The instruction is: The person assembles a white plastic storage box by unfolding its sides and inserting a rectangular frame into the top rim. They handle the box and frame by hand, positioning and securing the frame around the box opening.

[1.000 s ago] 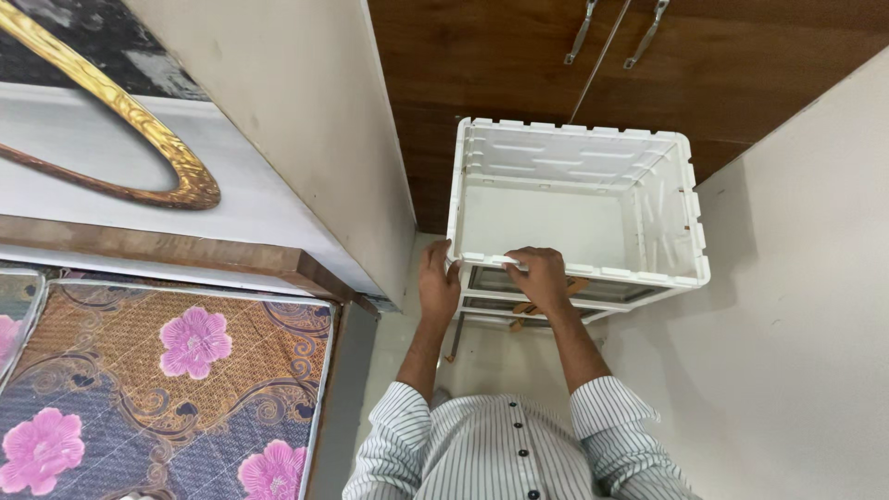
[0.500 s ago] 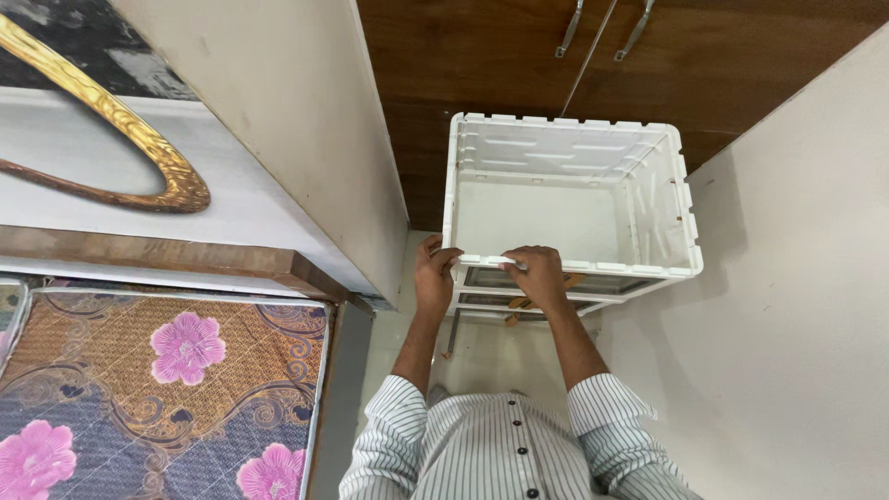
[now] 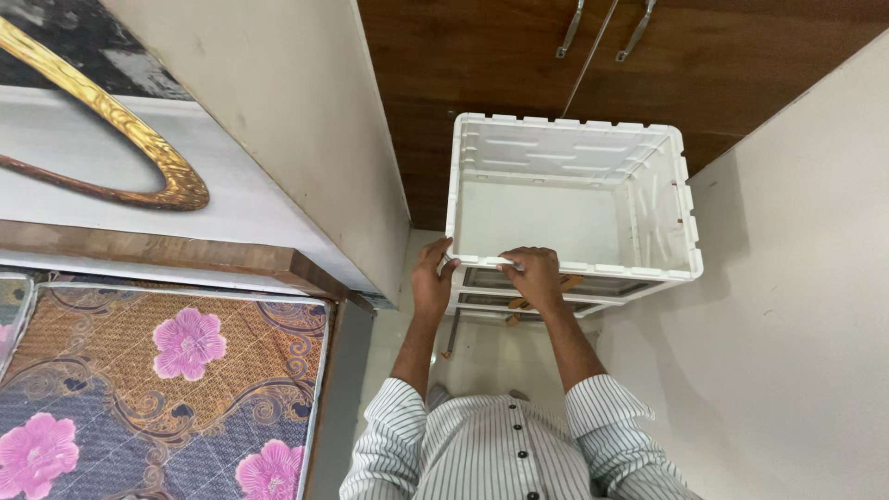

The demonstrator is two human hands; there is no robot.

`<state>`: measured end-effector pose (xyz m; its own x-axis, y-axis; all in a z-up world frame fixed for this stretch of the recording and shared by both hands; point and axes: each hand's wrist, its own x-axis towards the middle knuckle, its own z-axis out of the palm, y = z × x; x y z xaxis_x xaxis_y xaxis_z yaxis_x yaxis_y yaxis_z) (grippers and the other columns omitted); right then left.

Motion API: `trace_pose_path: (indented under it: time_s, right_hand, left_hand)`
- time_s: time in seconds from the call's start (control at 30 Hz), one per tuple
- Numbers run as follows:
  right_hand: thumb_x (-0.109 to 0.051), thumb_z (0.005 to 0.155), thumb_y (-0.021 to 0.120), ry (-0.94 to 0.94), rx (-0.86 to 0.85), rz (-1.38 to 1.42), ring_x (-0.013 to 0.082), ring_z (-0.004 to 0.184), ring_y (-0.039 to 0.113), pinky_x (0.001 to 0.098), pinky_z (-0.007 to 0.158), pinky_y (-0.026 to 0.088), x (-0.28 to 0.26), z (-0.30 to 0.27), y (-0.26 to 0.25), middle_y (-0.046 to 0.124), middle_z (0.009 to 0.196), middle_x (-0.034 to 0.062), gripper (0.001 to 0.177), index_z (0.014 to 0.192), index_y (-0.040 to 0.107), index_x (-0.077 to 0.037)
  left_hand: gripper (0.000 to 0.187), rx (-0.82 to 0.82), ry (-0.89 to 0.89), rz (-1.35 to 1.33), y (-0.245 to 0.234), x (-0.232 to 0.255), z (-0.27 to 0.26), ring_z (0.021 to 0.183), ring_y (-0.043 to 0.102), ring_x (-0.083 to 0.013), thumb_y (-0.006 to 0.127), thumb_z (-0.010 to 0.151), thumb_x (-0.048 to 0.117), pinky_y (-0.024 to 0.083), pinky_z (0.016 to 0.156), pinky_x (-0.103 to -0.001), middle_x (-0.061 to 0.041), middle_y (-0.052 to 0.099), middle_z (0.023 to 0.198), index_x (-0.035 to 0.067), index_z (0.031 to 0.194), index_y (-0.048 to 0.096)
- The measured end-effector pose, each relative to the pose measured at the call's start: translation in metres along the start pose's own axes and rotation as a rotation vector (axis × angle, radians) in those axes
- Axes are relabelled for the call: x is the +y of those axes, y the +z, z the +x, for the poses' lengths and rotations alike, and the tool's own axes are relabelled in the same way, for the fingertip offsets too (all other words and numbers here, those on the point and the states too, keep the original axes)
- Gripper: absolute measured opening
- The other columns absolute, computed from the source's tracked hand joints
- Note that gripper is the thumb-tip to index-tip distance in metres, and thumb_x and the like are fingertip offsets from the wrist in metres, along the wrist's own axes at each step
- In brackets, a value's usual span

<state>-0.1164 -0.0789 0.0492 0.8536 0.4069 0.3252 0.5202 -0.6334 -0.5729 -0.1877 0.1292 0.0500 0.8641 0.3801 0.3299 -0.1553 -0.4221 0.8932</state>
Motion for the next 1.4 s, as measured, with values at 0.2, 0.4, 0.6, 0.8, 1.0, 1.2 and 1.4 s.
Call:
trace_pose_path:
  time_s: [0.2, 0.4, 0.6, 0.8, 1.0, 1.2, 1.4]
  right_hand:
    - [-0.026, 0.086, 0.081, 0.079, -0.058, 0.017, 0.0199, 0.079, 0.071, 0.0404, 0.089, 0.050, -0.001, 0.001, -0.001, 0.079, 0.092, 0.0010, 0.016, 0.097, 0.082, -0.015]
    - [-0.021, 0.084, 0.082, -0.005, 0.000, 0.037, 0.0224, 0.078, 0.071, 0.0441, 0.091, 0.050, 0.000, -0.003, -0.004, 0.079, 0.090, 0.0055, 0.020, 0.101, 0.080, -0.011]
    - [-0.016, 0.086, 0.081, -0.022, 0.133, 0.088, 0.0284, 0.096, 0.072, 0.0526, 0.108, 0.042, 0.000, -0.011, -0.003, 0.079, 0.104, 0.0109, 0.026, 0.110, 0.076, -0.007]
    - [-0.012, 0.089, 0.077, 0.145, 0.234, 0.238, 0.0308, 0.108, 0.071, 0.0457, 0.118, 0.040, -0.007, -0.020, -0.005, 0.075, 0.116, 0.0152, 0.030, 0.119, 0.073, -0.006]
    - [-0.009, 0.093, 0.072, 0.289, 0.279, 0.451, 0.0259, 0.124, 0.066, 0.0361, 0.106, 0.052, -0.016, -0.026, -0.012, 0.070, 0.129, 0.0137, 0.034, 0.126, 0.069, -0.005]
    - [-0.008, 0.094, 0.073, 0.143, 0.257, 0.387, 0.0278, 0.125, 0.066, 0.0377, 0.109, 0.050, -0.010, -0.025, -0.026, 0.071, 0.130, 0.0154, 0.036, 0.129, 0.068, -0.004]
    - [-0.012, 0.095, 0.074, 0.122, 0.226, 0.407, 0.0266, 0.128, 0.065, 0.0370, 0.111, 0.049, 0.005, -0.027, -0.035, 0.070, 0.133, 0.0139, 0.039, 0.132, 0.066, -0.005]
  left_hand:
    - [0.042, 0.009, 0.011, 0.046, 0.001, 0.001, -0.003, 0.119, 0.066, -0.0325, 0.073, 0.092, 0.004, 0.057, 0.100, -0.039, -0.018, 0.065, 0.132, 0.001, 0.132, 0.064]
    - [0.044, 0.073, -0.061, -0.120, 0.008, -0.005, -0.006, 0.122, 0.067, -0.0322, 0.069, 0.093, 0.000, 0.056, 0.102, -0.039, -0.022, 0.066, 0.133, -0.002, 0.137, 0.059]
    - [0.043, 0.032, -0.091, -0.193, 0.002, -0.008, -0.010, 0.128, 0.064, -0.0308, 0.063, 0.095, -0.002, 0.053, 0.108, -0.040, -0.022, 0.065, 0.138, -0.003, 0.139, 0.060]
    - [0.043, -0.011, -0.176, -0.245, -0.007, -0.003, -0.012, 0.126, 0.066, -0.0284, 0.064, 0.095, -0.001, 0.053, 0.109, -0.038, -0.020, 0.067, 0.136, -0.002, 0.138, 0.060]
    - [0.044, 0.020, -0.183, -0.221, -0.011, -0.004, -0.016, 0.130, 0.063, -0.0276, 0.062, 0.095, 0.000, 0.051, 0.109, -0.039, -0.019, 0.065, 0.139, -0.002, 0.139, 0.060]
    - [0.042, 0.086, -0.195, -0.225, -0.004, -0.010, -0.022, 0.129, 0.062, -0.0272, 0.064, 0.097, 0.003, 0.051, 0.108, -0.038, -0.018, 0.065, 0.139, 0.000, 0.139, 0.059]
    - [0.053, 0.207, -0.173, -0.314, 0.005, -0.012, -0.038, 0.136, 0.058, -0.0279, 0.059, 0.096, 0.001, 0.051, 0.106, -0.039, -0.020, 0.060, 0.145, -0.004, 0.147, 0.048]
